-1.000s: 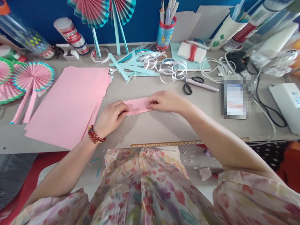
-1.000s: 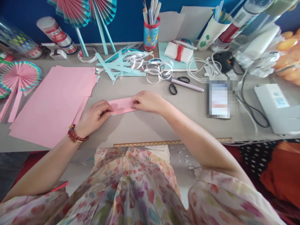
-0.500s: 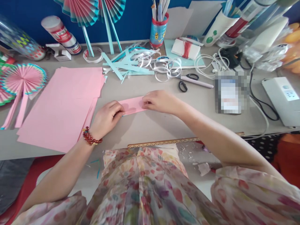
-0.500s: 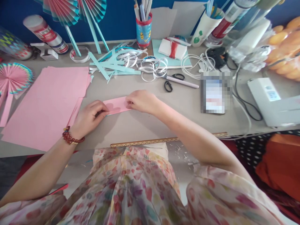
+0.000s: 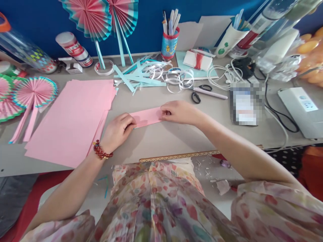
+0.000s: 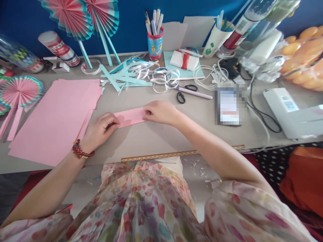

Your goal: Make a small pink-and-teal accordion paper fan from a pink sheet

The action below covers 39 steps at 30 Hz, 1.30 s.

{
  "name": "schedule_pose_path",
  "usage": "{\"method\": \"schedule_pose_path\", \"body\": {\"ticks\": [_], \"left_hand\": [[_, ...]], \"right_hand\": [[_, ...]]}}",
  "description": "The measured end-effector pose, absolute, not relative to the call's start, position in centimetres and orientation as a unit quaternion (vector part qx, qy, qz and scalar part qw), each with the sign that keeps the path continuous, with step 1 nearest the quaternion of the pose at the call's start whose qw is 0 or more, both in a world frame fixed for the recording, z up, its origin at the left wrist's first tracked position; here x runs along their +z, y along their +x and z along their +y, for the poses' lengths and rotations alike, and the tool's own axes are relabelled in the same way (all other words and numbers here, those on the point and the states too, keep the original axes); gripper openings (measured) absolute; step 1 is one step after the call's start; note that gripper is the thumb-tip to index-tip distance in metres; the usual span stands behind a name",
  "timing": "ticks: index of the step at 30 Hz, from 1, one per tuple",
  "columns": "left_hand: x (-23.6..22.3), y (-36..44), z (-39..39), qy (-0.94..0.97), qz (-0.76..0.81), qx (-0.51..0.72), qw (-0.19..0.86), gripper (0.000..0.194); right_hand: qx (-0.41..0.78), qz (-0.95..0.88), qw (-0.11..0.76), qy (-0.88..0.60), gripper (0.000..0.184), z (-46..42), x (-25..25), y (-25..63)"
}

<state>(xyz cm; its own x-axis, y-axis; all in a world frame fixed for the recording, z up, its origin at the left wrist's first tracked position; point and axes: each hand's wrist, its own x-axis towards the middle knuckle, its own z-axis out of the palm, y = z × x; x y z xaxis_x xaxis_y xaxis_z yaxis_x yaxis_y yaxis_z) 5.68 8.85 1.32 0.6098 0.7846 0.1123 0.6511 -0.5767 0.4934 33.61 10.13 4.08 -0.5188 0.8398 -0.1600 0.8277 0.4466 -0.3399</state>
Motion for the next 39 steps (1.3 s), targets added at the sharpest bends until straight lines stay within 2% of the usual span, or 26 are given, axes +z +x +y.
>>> {"method": "schedule_pose_path", "body": {"ticks": [10, 17, 22, 28, 32, 39], "left_hand": [[1.2, 5.5, 9.0, 0.874, 0.407, 0.159, 0.211, 0.014], [1.2, 5.6, 8.9, 0.873, 0.412, 0.155, 0.209, 0.014], [1.2, 5.6, 8.9, 0.873, 0.415, 0.148, 0.209, 0.016], [1.4, 5.7, 8.6, 0.871, 0.424, 0.150, 0.196, 0.015], [1.3, 5.8, 8.2, 0.870, 0.431, 0.155, 0.181, 0.014], [1.2, 5.7, 8.0, 0.878, 0.439, 0.133, 0.133, 0.013]], "right_hand": [[0.252, -0.843, -0.008, -0.476, 0.019, 11.6, 4.4, 34.5], [0.208, -0.853, -0.029, -0.477, 0.019, 11.2, 4.6, 34.3], [0.122, -0.858, -0.046, -0.496, 0.026, 10.0, 3.8, 34.5], [0.033, -0.846, 0.041, -0.530, 0.037, 8.2, 1.3, 35.0], [0.056, -0.837, 0.094, -0.537, 0.035, 8.0, 0.8, 35.3], [0.096, -0.844, 0.117, -0.514, 0.024, 8.0, 0.9, 36.0]]}}
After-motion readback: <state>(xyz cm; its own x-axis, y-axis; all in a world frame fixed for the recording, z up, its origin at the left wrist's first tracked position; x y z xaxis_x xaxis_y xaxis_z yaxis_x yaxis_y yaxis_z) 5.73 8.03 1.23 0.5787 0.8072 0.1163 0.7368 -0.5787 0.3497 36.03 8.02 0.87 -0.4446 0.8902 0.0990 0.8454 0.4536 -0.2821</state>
